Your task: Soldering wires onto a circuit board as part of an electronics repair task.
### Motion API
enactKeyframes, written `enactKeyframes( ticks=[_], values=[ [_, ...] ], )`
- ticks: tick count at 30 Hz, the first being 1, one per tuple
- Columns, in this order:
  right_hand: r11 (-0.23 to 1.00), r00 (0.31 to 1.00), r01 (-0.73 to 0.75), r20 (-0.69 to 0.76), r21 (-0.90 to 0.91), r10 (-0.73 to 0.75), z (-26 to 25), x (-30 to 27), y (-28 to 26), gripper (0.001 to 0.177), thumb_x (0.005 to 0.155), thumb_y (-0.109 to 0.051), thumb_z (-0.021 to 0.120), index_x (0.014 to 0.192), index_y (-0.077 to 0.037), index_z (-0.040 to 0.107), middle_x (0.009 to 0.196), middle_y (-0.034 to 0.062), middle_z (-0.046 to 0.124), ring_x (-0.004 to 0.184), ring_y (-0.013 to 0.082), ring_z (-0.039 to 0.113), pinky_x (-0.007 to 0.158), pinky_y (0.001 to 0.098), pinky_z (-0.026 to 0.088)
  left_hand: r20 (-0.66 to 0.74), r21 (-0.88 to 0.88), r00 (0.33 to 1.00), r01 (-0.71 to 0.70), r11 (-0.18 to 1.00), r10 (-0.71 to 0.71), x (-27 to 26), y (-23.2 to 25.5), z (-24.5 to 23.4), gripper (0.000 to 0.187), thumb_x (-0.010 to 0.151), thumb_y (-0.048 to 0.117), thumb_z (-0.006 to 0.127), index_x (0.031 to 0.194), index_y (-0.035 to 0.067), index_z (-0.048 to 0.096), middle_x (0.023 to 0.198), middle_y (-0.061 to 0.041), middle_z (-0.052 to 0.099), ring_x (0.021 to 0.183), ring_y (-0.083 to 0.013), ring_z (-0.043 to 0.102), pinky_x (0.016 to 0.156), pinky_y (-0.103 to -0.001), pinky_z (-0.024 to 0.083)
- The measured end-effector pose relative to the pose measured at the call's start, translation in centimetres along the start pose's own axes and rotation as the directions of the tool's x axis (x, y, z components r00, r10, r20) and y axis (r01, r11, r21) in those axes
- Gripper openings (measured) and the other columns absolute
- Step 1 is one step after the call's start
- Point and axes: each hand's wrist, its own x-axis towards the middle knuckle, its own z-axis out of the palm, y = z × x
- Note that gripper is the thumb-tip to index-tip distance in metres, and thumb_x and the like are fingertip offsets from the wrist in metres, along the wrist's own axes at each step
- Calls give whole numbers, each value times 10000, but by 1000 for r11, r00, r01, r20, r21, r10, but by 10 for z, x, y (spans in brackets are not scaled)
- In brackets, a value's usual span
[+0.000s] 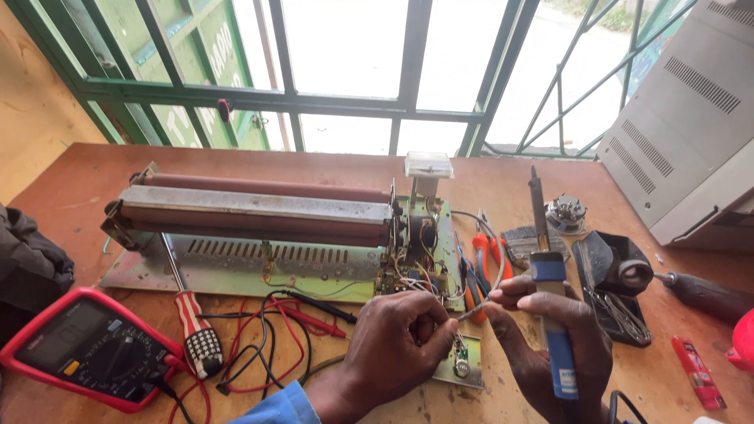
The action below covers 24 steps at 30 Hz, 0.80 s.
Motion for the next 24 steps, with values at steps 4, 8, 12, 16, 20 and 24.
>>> enactKeyframes(
  ticks=[4,8,12,16,20,24],
  values=[
    [1000,997,-17,-73,11,18,7,-4,-8,381,769,-47,855,980,-92,541,997,150,750,838,173,783,830,273,644,-8,-35,1000,9,999,-10,0,7,1,144,850,212,748,746,176,655,623,40,591,559,-140,560,560,-328,463],
    [988,975,-148,-160,37,152,21,2,-28,334,788,4,840,956,-60,558,951,166,726,834,185,747,807,281,642,46,-104,999,29,994,-25,2,9,-7,62,855,189,715,901,163,681,756,24,632,615,-151,594,616,-327,518],
    [990,988,-139,-65,26,141,11,-4,-13,343,749,-59,843,958,-111,576,961,115,747,768,151,783,757,238,645,21,-177,998,-62,982,67,2,8,-2,100,962,130,597,1028,142,672,904,-45,702,746,-227,656,699,-376,531],
    [996,998,-59,-17,66,60,14,-9,-15,349,735,-85,854,943,-119,575,981,123,764,732,127,807,712,201,627,34,-396,999,-16,918,32,1,6,4,218,957,83,539,1123,125,674,1107,-81,731,1024,-237,695,908,-359,534],
    [980,980,-198,30,10,198,18,-18,-19,419,748,38,827,1076,-56,583,1085,164,760,821,176,806,754,255,644,112,-582,969,242,776,-219,4,4,7,191,1023,231,608,1102,91,710,1024,-49,699,913,-129,629,814,-284,527],
    [958,958,-285,52,26,284,22,-25,-13,475,758,97,785,1141,-26,532,1100,212,738,785,226,806,731,305,661,104,-633,963,257,730,-249,6,3,10,73,988,171,704,1005,104,728,940,2,714,839,-71,631,789,-241,532]
  ],
)
